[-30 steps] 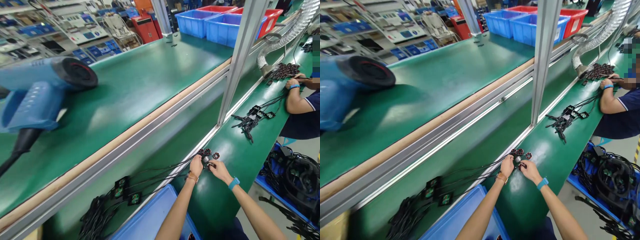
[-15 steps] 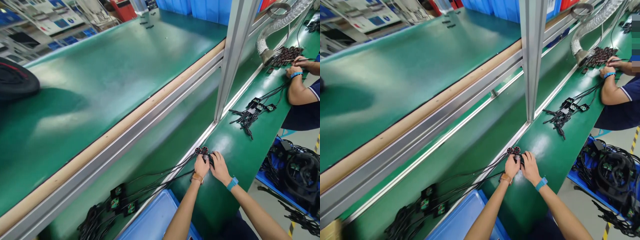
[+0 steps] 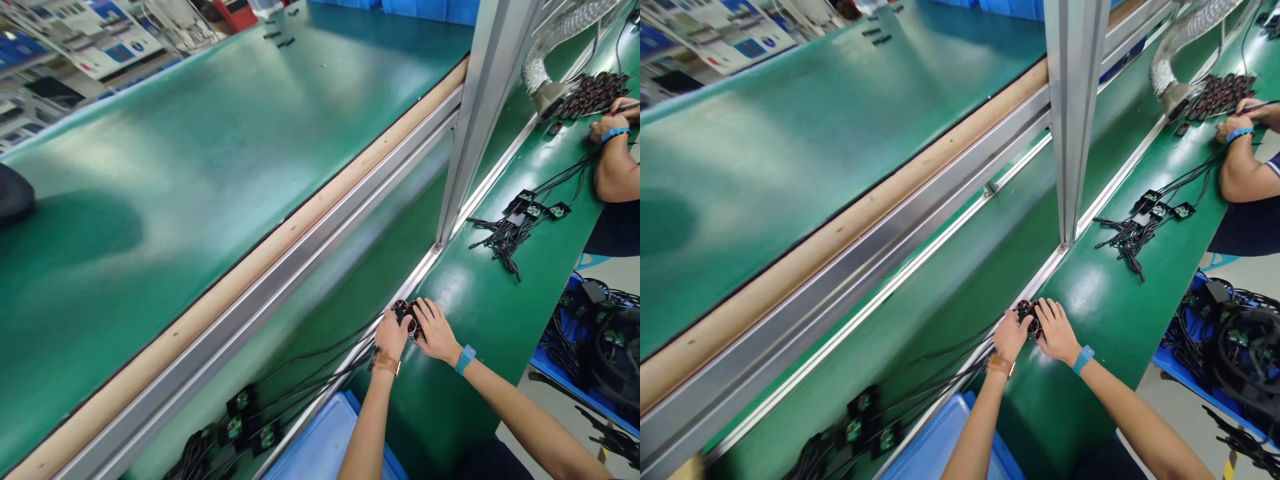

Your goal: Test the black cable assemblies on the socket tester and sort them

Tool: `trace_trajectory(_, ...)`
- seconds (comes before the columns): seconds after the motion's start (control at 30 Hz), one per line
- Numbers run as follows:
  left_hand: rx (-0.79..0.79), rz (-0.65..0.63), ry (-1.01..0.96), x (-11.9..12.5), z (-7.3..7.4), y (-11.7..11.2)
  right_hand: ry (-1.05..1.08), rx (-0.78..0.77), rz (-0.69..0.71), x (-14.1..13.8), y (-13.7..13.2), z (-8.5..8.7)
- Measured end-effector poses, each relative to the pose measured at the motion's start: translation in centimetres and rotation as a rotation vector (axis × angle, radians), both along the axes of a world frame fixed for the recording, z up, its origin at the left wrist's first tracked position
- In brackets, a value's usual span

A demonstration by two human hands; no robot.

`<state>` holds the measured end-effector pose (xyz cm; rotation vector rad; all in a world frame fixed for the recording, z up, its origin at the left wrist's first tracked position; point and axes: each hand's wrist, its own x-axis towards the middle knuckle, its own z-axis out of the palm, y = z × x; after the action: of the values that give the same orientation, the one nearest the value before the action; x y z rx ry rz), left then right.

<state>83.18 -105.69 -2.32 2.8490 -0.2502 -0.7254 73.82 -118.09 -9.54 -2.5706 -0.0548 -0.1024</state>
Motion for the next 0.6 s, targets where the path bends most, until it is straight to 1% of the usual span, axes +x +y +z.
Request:
trace_trajectory(0.03,-0.027,-0.068,-0.048,0.5,0.4,0.8,0.002,-0.006,0.044,0.3,-0.2,0.3)
trace_trajectory(0.1,-0.074,-0.248,-0.121,1.5,0.9,2.3,0.023,-0.022,0.131,0.9,-0.6,1.2)
trace_trajectory(0.17,-0.094,-0.398,-0.123,2.5,0.7,3.4,0.062,-0.062,0.182,1.4,-0.7,2.2)
trace_trajectory(0.2,-0.100,-0.427,-0.108,3.0,0.3,3.8,0.085,-0.088,0.198,1.7,-0.7,2.6)
trace_trajectory(0.27,-0.122,-0.433,-0.067,3.8,-0.8,4.4,0.132,-0.139,0.227,2.3,-0.5,3.5)
trace_trajectory(0.33,-0.184,-0.436,-0.002,4.4,-1.9,4.7,0.186,-0.184,0.255,3.1,-0.3,4.0)
trace_trajectory(0.4,-0.254,-0.457,0.061,4.7,-2.7,4.9,0.257,-0.208,0.269,3.9,-0.1,4.4)
trace_trajectory(0.47,-0.285,-0.497,0.072,4.8,-3.1,5.1,0.342,-0.207,0.258,4.6,0.0,4.7)
trace_trajectory(0.6,-0.274,-0.569,0.031,4.4,-3.1,5.3,0.461,-0.194,0.228,5.6,0.2,5.1)
